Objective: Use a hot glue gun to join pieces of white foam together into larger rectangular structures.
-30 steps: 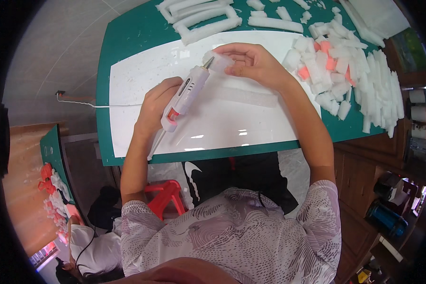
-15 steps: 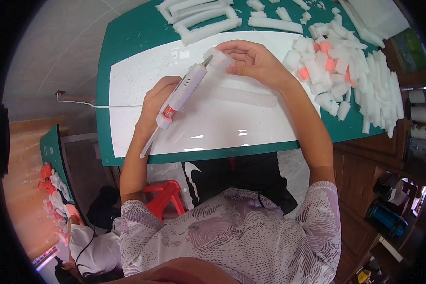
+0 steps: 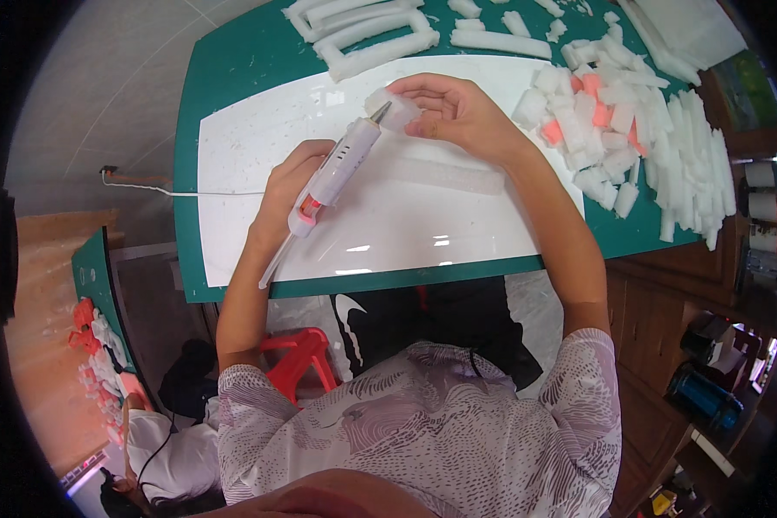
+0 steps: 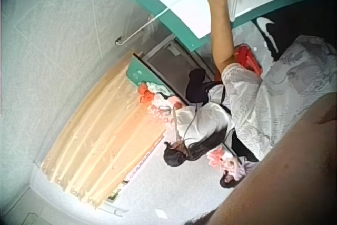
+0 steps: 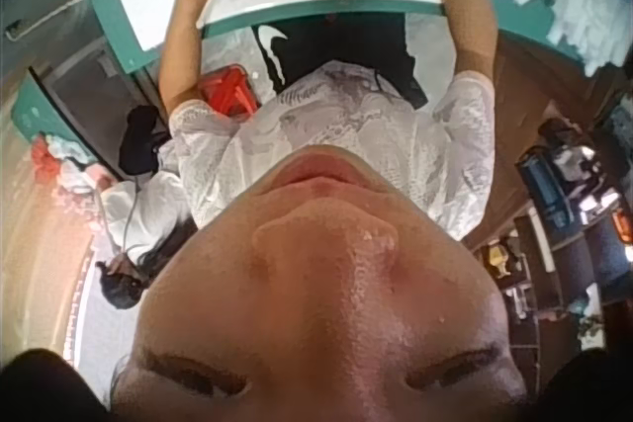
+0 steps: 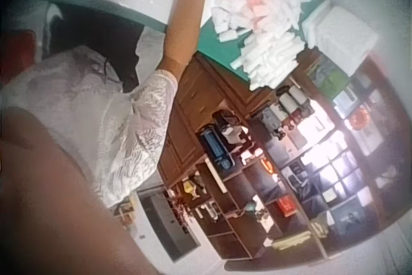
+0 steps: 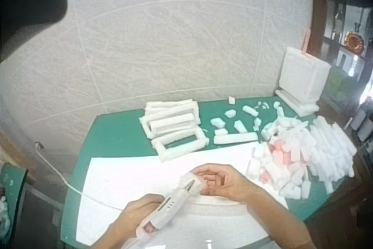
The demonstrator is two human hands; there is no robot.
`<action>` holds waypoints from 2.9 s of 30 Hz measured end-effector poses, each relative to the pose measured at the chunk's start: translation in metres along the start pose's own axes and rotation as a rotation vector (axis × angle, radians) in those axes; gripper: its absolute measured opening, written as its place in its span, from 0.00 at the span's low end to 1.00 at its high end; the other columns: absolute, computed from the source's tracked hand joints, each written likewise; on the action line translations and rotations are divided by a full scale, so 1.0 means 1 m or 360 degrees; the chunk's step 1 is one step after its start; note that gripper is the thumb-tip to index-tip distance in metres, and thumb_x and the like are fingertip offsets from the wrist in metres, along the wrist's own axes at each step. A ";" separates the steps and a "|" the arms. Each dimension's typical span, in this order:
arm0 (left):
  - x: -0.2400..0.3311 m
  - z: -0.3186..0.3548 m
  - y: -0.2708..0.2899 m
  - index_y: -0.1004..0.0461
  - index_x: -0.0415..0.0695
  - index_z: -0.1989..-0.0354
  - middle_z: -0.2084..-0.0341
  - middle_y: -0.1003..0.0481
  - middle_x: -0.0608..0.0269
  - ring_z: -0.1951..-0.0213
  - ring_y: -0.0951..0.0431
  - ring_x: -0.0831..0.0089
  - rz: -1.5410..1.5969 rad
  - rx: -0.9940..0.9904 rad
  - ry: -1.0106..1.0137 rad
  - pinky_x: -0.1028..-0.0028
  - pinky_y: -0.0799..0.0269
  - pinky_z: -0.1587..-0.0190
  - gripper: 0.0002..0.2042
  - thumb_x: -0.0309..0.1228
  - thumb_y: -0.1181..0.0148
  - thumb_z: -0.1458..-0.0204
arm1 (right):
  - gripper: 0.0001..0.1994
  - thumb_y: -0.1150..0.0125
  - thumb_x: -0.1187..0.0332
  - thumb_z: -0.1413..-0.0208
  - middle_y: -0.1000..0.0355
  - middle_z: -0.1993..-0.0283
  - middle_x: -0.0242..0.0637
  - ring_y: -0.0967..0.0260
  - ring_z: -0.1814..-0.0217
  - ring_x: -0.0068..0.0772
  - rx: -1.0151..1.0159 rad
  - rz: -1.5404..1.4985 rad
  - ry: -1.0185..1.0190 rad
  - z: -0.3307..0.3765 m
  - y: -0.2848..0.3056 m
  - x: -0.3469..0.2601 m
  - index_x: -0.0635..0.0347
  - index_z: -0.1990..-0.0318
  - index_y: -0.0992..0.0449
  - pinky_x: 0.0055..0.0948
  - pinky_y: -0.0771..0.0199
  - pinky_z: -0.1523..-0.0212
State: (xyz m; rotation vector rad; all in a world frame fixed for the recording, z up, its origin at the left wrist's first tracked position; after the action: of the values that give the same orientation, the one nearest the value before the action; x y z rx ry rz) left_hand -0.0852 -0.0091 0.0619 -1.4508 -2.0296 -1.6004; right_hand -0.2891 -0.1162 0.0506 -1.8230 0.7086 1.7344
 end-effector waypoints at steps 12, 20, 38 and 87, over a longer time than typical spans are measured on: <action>0.007 -0.003 0.001 0.23 0.35 0.60 0.54 0.25 0.53 0.58 0.20 0.58 -0.0126 0.0085 -0.0114 0.69 0.22 0.56 0.18 0.24 0.32 0.63 | 0.27 0.29 0.74 0.47 0.29 0.40 0.41 0.32 0.37 0.31 0.0025 -0.0028 0.0020 -0.002 0.000 0.005 0.64 0.39 0.30 0.28 0.30 0.37; 0.005 -0.004 0.001 0.23 0.36 0.60 0.53 0.25 0.52 0.57 0.20 0.58 -0.0114 0.0057 -0.0073 0.68 0.22 0.55 0.17 0.25 0.31 0.62 | 0.27 0.29 0.72 0.47 0.30 0.39 0.42 0.32 0.36 0.32 0.0054 0.0004 0.0002 -0.001 0.000 0.003 0.63 0.39 0.30 0.27 0.29 0.38; 0.004 -0.003 0.000 0.24 0.37 0.59 0.52 0.26 0.53 0.56 0.21 0.57 -0.0078 0.0022 -0.0045 0.68 0.23 0.54 0.17 0.24 0.33 0.61 | 0.26 0.30 0.72 0.46 0.30 0.39 0.41 0.33 0.35 0.33 0.0055 -0.0014 -0.0007 -0.001 -0.001 0.004 0.63 0.39 0.29 0.27 0.30 0.37; 0.006 -0.002 0.004 0.25 0.34 0.59 0.53 0.26 0.50 0.57 0.20 0.55 -0.0123 0.0154 -0.0072 0.69 0.23 0.55 0.16 0.22 0.34 0.60 | 0.25 0.32 0.74 0.45 0.30 0.40 0.40 0.32 0.40 0.29 0.0235 0.0223 0.0226 -0.002 -0.001 0.000 0.64 0.39 0.29 0.27 0.30 0.38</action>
State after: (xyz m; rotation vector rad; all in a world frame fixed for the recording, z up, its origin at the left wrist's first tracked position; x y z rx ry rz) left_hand -0.0863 -0.0077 0.0690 -1.4034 -2.1804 -1.4877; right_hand -0.2869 -0.1171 0.0504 -1.8448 1.0166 1.6021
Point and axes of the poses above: each hand's wrist, its own z-axis away from the middle knuckle, its own y-axis out of the back of the hand, x = y × z, the point moved 6 cm from there along -z, towards the middle knuckle
